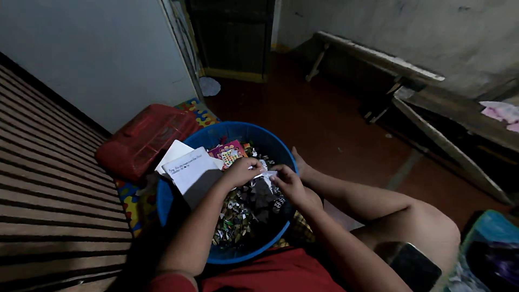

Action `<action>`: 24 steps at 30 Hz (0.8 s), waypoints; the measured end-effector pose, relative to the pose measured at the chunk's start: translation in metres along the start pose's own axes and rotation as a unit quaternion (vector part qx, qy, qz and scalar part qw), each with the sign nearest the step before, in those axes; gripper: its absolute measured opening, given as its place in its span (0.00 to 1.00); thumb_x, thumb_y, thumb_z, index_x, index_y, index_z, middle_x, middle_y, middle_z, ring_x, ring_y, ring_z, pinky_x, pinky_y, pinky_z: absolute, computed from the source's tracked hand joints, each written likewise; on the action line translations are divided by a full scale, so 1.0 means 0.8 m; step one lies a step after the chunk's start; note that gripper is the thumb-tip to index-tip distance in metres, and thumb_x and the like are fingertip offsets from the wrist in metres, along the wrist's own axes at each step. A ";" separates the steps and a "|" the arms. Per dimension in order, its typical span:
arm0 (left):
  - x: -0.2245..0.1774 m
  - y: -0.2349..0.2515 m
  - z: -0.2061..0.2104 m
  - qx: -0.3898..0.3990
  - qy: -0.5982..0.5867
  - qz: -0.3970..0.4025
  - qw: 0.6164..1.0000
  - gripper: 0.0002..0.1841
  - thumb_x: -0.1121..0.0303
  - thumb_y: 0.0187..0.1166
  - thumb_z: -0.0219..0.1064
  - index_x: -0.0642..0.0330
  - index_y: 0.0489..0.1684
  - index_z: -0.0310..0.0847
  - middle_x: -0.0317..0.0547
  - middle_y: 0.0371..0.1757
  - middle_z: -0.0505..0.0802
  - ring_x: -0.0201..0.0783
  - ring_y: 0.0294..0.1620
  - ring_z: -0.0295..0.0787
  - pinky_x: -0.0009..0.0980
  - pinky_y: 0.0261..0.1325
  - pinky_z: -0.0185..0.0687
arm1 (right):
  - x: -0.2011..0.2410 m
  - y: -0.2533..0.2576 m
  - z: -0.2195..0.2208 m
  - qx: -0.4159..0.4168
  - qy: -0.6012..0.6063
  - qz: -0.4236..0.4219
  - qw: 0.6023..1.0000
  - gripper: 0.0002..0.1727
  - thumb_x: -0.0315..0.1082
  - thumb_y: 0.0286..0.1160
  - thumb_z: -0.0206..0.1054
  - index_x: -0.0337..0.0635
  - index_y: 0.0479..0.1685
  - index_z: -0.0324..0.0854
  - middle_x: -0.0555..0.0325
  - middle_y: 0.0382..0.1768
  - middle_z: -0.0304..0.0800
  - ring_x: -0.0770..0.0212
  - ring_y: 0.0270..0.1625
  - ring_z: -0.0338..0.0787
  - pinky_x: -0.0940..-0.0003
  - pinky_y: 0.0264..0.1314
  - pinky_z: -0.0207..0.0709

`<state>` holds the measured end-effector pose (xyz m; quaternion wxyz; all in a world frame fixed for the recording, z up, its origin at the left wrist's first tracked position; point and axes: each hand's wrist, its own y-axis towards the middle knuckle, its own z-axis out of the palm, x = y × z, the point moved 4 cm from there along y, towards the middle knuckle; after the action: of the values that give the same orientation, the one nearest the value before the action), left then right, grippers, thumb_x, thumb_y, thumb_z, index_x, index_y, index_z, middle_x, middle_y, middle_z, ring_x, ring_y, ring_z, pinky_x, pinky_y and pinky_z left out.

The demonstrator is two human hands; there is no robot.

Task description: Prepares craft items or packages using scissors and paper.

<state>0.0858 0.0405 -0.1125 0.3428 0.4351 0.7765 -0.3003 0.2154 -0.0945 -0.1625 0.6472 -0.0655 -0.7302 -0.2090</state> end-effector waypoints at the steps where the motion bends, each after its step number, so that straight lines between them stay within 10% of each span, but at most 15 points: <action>1: -0.003 0.000 0.003 0.010 0.008 0.005 1.000 0.16 0.60 0.86 0.65 0.66 0.53 0.87 0.50 0.51 0.92 0.37 0.49 0.87 0.40 0.59 0.81 | 0.001 0.001 0.002 0.018 -0.019 0.016 1.000 0.20 0.33 0.76 0.70 0.32 0.63 0.80 0.50 0.56 0.86 0.67 0.50 0.87 0.72 0.52 0.84; 7: -0.009 -0.002 0.020 0.043 0.023 0.029 0.998 0.17 0.60 0.87 0.64 0.67 0.54 0.88 0.52 0.52 0.92 0.39 0.55 0.87 0.42 0.67 0.79 | 0.000 -0.003 0.001 -0.011 -0.020 0.009 1.000 0.05 0.29 0.75 0.71 0.35 0.40 0.84 0.62 0.36 0.88 0.76 0.36 0.85 0.78 0.44 0.81; 17: -0.010 -0.001 0.014 0.043 0.065 0.022 0.997 0.15 0.62 0.86 0.64 0.67 0.52 0.89 0.54 0.52 0.92 0.44 0.56 0.88 0.46 0.68 0.78 | 0.000 -0.001 0.000 -0.019 0.014 0.007 1.000 0.11 0.30 0.76 0.71 0.32 0.52 0.84 0.57 0.42 0.90 0.71 0.42 0.89 0.73 0.50 0.85; 24: -0.014 0.001 0.016 0.032 0.059 0.029 0.997 0.15 0.63 0.87 0.64 0.68 0.52 0.89 0.55 0.52 0.92 0.44 0.58 0.87 0.47 0.69 0.78 | 0.001 -0.003 -0.004 -0.047 0.029 -0.009 0.998 0.03 0.26 0.77 0.67 0.36 0.39 0.85 0.63 0.37 0.89 0.75 0.39 0.86 0.76 0.47 0.82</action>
<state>0.0944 0.0258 -0.1115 0.2908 0.4856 0.7722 -0.2888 0.2174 -0.0981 -0.1620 0.6622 -0.0833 -0.7012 -0.2508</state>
